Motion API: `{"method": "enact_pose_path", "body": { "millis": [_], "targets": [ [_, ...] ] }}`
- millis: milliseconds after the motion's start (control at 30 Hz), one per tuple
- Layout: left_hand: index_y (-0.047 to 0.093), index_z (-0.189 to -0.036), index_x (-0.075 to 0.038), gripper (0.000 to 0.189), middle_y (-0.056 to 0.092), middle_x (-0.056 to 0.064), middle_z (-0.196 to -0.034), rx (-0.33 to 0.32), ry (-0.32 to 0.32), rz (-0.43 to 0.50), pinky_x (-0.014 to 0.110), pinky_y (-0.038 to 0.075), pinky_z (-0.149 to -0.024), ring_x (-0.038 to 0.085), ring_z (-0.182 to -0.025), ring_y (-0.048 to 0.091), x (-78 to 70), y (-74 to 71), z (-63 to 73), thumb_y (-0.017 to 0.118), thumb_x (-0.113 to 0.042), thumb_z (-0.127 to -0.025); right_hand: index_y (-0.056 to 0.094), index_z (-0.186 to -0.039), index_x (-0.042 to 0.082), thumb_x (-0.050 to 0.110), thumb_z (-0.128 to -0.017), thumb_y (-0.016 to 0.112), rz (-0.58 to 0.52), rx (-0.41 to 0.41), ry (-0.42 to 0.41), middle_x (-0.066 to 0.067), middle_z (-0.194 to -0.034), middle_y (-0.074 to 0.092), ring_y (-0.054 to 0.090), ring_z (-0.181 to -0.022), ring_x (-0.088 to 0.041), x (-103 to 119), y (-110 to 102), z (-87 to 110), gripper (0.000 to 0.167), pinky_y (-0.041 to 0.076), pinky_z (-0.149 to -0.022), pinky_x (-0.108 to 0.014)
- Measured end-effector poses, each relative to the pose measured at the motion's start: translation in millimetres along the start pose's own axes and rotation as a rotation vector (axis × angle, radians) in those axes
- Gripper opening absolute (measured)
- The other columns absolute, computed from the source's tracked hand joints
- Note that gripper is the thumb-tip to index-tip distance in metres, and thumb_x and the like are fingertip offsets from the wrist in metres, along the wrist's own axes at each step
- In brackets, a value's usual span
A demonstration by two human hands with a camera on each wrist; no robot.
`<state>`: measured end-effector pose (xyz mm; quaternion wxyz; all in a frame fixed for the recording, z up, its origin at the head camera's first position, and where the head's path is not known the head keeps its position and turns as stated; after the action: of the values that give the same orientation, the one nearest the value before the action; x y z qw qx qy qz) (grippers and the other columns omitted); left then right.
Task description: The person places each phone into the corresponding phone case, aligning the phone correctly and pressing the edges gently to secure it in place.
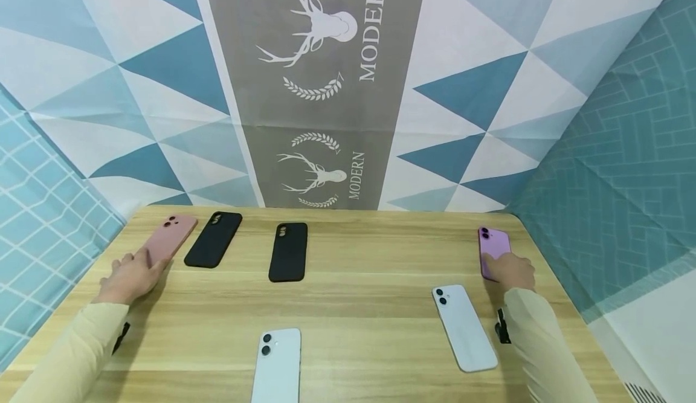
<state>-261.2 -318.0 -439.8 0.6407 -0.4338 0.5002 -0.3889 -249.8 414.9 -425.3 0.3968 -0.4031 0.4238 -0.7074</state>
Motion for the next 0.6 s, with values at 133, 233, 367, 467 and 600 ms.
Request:
{"method": "enact_pose_path", "body": {
  "millis": [133, 233, 367, 467, 600],
  "targets": [
    [0.020, -0.134, 0.021, 0.079, 0.026, 0.048, -0.123, -0.002, 0.007, -0.004, 0.075, 0.032, -0.080, 0.062, -0.112, 0.026, -0.4, -1.2, -1.4, 0.030, -0.048, -0.098, 0.042, -0.120, -0.025, 0.053, -0.095, 0.029, 0.001, 0.004, 0.021, -0.047, -0.122, 0.040, 0.042, -0.107, -0.061, 0.5, -2.0, 0.1, 0.084, 0.044, -0.084, -0.059],
    [0.020, -0.132, 0.023, 0.075, 0.031, 0.048, -0.118, -0.008, 0.021, 0.009, 0.070, 0.039, -0.074, 0.061, -0.105, 0.036, -0.2, -1.3, -3.4, 0.034, -0.042, -0.098, 0.041, -0.120, -0.026, 0.051, -0.094, 0.033, 0.001, -0.012, 0.013, -0.048, -0.122, 0.039, 0.039, -0.107, -0.063, 0.4, -2.8, -1.0, 0.082, 0.042, -0.086, -0.061],
    [0.024, -0.125, 0.026, 0.074, 0.039, 0.048, -0.108, -0.019, 0.032, 0.025, 0.063, 0.045, -0.066, 0.060, -0.093, 0.047, 1.1, -2.9, -6.0, 0.040, -0.040, -0.096, 0.043, -0.117, -0.027, 0.049, -0.093, 0.038, -0.014, -0.038, 0.012, -0.048, -0.119, 0.041, 0.039, -0.106, -0.063, 0.0, -3.2, -4.2, 0.079, 0.042, -0.083, -0.061],
    [0.032, -0.118, 0.027, 0.073, 0.044, 0.047, -0.101, -0.025, 0.030, 0.029, 0.059, 0.046, -0.062, 0.057, -0.086, 0.051, 2.6, -5.5, -8.6, 0.044, -0.041, -0.095, 0.044, -0.117, -0.026, 0.050, -0.092, 0.040, -0.027, -0.038, 0.025, -0.047, -0.119, 0.042, 0.039, -0.106, -0.062, -0.4, -2.5, -6.5, 0.080, 0.042, -0.082, -0.060],
    [0.039, -0.110, 0.028, 0.075, 0.047, 0.045, -0.095, -0.029, 0.022, 0.019, 0.054, 0.046, -0.059, 0.053, -0.081, 0.052, 3.6, -8.4, -10.7, 0.049, -0.044, -0.092, 0.046, -0.116, -0.025, 0.049, -0.089, 0.046, -0.037, -0.043, 0.028, -0.045, -0.118, 0.045, 0.041, -0.105, -0.061, -0.9, -1.6, -8.1, 0.079, 0.042, -0.081, -0.059]
  ]
}}
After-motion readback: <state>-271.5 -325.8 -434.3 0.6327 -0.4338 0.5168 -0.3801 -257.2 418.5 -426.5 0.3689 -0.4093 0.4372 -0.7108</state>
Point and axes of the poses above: each hand's wrist, its own z-axis away from the middle knuckle, its own y-axis out of the palm, x = y × z, the point moved 3 cm from there along -z, towards the middle knuckle
